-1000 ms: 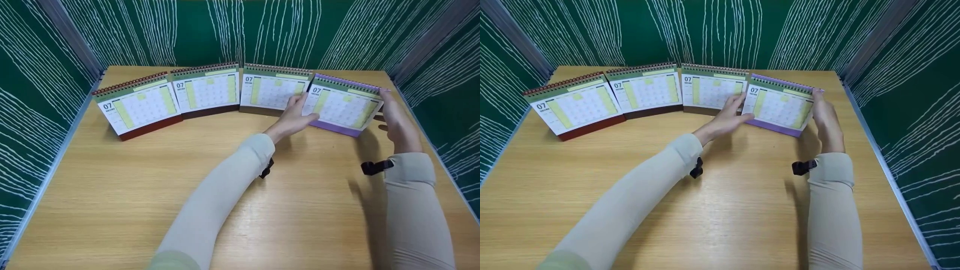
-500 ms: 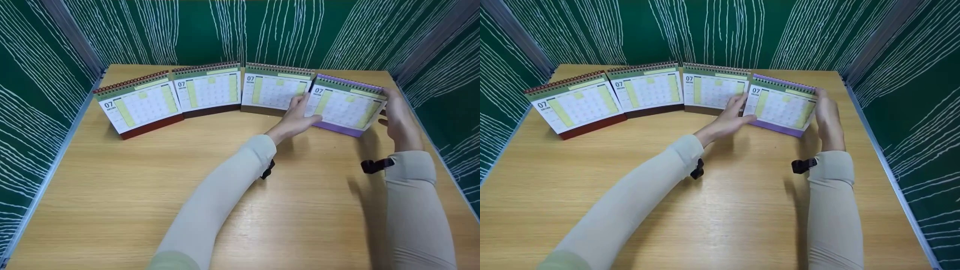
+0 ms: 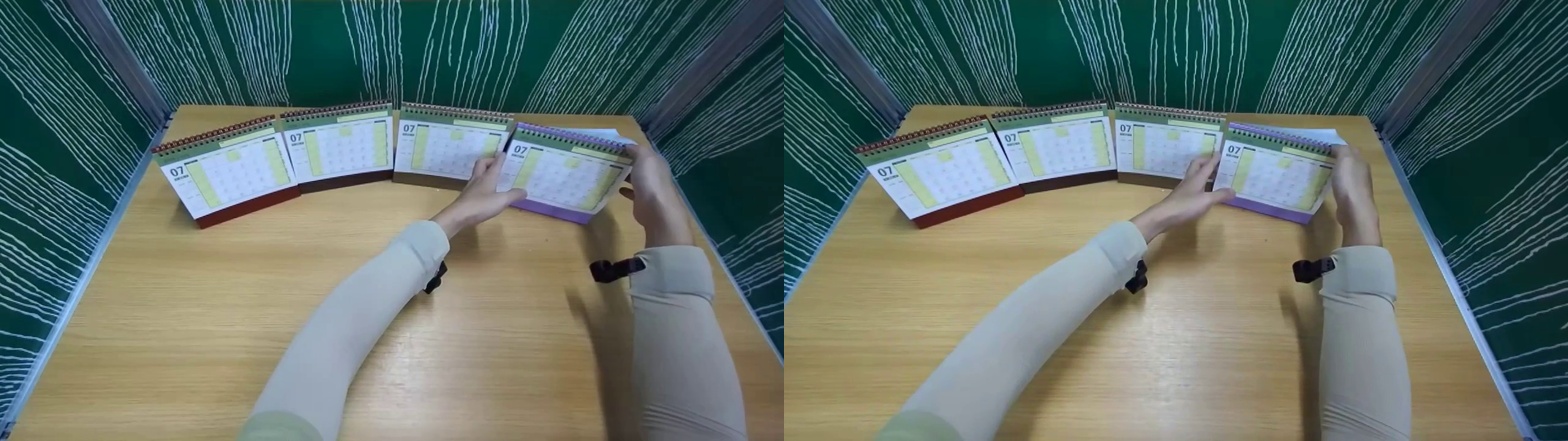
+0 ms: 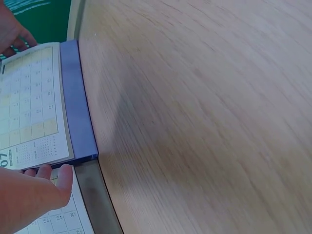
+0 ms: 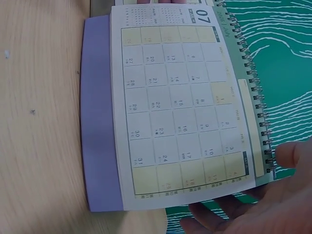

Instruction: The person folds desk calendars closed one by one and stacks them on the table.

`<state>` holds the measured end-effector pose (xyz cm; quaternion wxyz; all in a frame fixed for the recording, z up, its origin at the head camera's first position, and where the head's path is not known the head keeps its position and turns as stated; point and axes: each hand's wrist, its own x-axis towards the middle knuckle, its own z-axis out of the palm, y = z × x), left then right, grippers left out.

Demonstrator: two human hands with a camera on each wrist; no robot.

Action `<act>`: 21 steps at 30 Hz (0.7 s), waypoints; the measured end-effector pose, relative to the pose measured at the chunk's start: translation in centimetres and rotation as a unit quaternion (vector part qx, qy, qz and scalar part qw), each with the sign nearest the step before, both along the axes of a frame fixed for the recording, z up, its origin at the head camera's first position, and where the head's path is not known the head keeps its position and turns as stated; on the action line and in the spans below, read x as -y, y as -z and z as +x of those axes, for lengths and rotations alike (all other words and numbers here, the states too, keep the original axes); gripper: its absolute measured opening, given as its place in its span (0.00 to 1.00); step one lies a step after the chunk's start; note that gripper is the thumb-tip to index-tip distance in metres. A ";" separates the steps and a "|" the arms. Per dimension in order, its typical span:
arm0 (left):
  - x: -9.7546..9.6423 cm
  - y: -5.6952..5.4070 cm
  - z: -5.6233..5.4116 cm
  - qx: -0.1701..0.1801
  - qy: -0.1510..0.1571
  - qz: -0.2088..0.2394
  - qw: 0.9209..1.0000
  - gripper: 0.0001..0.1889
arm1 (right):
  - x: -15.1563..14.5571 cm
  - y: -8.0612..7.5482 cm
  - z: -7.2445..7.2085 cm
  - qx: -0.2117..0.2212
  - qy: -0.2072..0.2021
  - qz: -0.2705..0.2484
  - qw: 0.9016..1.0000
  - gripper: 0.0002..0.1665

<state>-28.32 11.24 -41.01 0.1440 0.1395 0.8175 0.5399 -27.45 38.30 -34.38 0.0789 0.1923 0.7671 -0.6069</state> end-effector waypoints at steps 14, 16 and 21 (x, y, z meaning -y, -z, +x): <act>0.2 0.0 -0.1 0.007 0.007 0.005 1.000 0.49 | 0.2 -0.6 0.0 -0.056 -0.011 0.034 0.998 0.38; 0.1 0.0 0.0 0.007 0.009 0.003 1.000 0.49 | 0.2 -0.6 0.0 -0.062 -0.010 0.047 0.997 0.38; 0.2 0.0 -0.1 0.005 0.007 -0.004 1.000 0.49 | 0.3 -1.1 0.3 -0.072 0.003 0.050 0.996 0.38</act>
